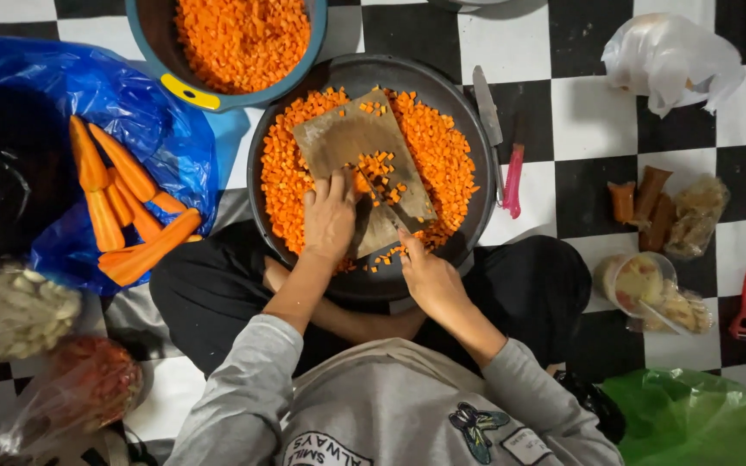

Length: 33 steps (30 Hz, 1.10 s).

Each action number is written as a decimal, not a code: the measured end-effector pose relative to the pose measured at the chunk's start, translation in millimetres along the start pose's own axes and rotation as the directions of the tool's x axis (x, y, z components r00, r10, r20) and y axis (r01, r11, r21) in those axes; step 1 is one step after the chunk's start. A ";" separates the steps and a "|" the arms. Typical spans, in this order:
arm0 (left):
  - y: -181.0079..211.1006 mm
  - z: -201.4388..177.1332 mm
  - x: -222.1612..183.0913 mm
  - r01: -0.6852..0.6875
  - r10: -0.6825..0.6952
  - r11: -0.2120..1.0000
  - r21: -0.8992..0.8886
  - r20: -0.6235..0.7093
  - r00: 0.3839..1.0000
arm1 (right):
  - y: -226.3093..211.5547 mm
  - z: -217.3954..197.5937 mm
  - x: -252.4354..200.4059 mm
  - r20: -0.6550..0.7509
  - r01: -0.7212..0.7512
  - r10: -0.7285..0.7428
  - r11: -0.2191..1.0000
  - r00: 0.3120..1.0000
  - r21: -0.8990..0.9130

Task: Chopping whole carrots into small pieces using a large knife on a cutting board placed inside a pan on the floor.

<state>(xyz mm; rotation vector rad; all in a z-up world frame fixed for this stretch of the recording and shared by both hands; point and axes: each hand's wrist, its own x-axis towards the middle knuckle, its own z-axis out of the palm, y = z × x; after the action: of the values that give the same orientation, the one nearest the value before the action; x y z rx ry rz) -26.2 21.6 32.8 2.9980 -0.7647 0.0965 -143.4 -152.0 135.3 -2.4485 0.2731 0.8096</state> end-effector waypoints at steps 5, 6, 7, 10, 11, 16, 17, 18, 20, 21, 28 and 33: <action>-2.9 7.1 0.6 -0.020 0.019 1.000 -0.005 -0.077 0.997 | -2.9 1.4 24.6 -0.145 0.168 -0.172 0.985 0.974 -0.043; -3.1 4.9 1.1 -0.021 0.021 1.000 0.001 -0.116 0.993 | -1.9 0.9 28.4 -0.150 0.193 -0.198 0.980 0.969 -0.050; -1.2 3.1 0.8 -0.022 0.022 1.000 0.000 -0.121 0.992 | 1.0 4.9 24.8 -0.155 0.193 -0.199 0.980 0.968 -0.053; -0.5 -3.3 0.9 0.007 -0.001 0.999 0.042 -0.156 0.988 | 6.3 11.8 9.4 -0.111 0.108 -0.115 0.992 0.987 -0.069; 1.0 -4.6 1.0 0.016 -0.008 0.999 0.051 -0.149 0.989 | 9.2 9.7 -0.6 -0.042 0.031 -0.033 0.999 0.999 -0.039; 6.8 25.3 2.6 0.086 -0.081 0.995 0.056 -0.078 0.994 | -1.7 -9.9 -26.2 0.073 -0.070 0.070 0.997 0.995 0.009; 6.4 36.5 1.2 0.109 -0.102 0.992 0.059 -0.117 0.988 | -7.0 -13.7 -26.8 0.068 -0.061 0.059 0.998 0.996 0.021; 5.9 47.9 0.2 0.132 -0.121 0.989 0.061 -0.156 0.980 | -12.2 -17.6 -26.8 0.062 -0.051 0.049 0.998 0.997 0.033; 4.2 38.0 0.2 0.117 -0.105 0.991 0.064 -0.169 0.980 | -8.2 -8.5 -18.1 0.046 -0.029 0.029 0.999 0.999 0.014; 4.6 33.7 0.6 0.102 -0.089 0.993 0.061 -0.179 0.980 | -5.6 -4.3 -14.1 0.032 -0.013 0.014 1.000 0.999 -0.007; 3.5 35.5 2.9 0.085 -0.073 0.995 0.058 -0.178 0.981 | -7.2 8.5 17.4 -0.018 0.015 -0.016 0.998 1.000 -0.067; 4.3 20.3 3.2 0.140 -0.121 0.987 0.078 -0.205 0.971 | -8.8 7.7 8.0 -0.185 0.180 -0.180 0.984 0.966 -0.017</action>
<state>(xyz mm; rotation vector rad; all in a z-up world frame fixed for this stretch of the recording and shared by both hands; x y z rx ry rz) -24.4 15.1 12.9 3.0513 -0.5558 0.4313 -137.7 -140.6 129.2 -2.5083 0.1162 0.5037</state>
